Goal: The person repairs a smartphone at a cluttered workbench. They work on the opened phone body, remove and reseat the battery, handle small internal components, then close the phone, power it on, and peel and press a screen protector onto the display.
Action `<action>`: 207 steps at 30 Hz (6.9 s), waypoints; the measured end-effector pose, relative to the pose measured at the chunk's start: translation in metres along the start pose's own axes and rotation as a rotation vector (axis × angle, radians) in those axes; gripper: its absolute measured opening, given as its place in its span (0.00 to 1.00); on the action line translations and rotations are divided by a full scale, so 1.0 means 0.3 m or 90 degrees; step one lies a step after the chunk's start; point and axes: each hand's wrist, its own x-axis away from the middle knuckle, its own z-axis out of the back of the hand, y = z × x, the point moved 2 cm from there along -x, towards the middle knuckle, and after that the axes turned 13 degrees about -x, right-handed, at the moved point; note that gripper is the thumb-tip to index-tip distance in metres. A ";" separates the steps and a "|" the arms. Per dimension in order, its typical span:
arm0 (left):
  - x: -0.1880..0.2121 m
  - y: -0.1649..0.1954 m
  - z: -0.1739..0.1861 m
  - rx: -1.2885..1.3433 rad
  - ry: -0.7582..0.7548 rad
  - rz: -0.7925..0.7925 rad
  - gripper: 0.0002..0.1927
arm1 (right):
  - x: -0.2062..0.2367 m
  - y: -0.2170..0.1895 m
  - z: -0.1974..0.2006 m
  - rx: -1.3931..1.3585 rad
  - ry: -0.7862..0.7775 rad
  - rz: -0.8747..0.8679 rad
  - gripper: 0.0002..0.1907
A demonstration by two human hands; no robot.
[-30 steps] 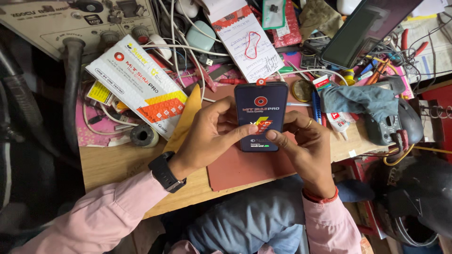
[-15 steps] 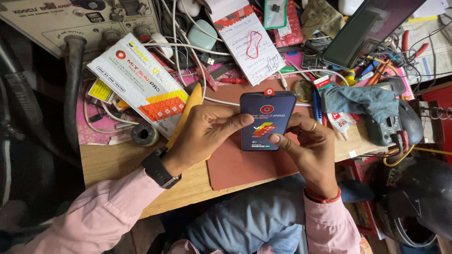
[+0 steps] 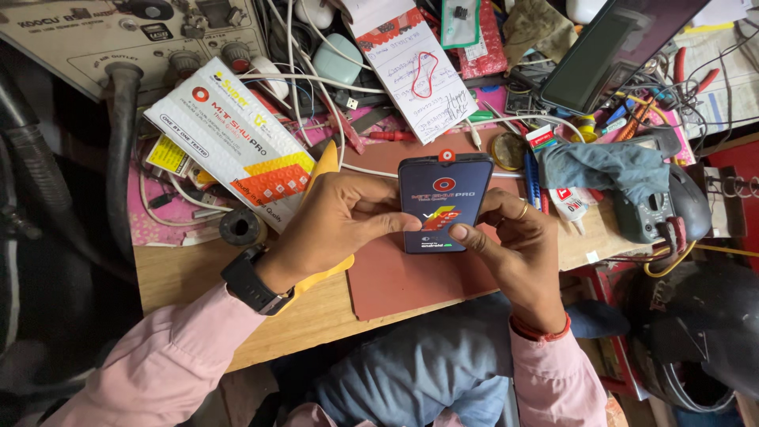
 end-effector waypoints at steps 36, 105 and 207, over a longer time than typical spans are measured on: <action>0.105 0.128 -0.003 -0.108 0.100 -0.216 0.18 | 0.039 0.043 -0.017 -0.057 0.014 0.031 0.10; 0.052 0.029 -0.045 -0.124 0.119 -0.099 0.18 | -0.051 -0.046 -0.115 0.069 0.070 0.200 0.09; 0.082 0.019 -0.043 0.076 0.054 -0.104 0.16 | -0.003 -0.057 -0.145 0.130 0.046 0.202 0.16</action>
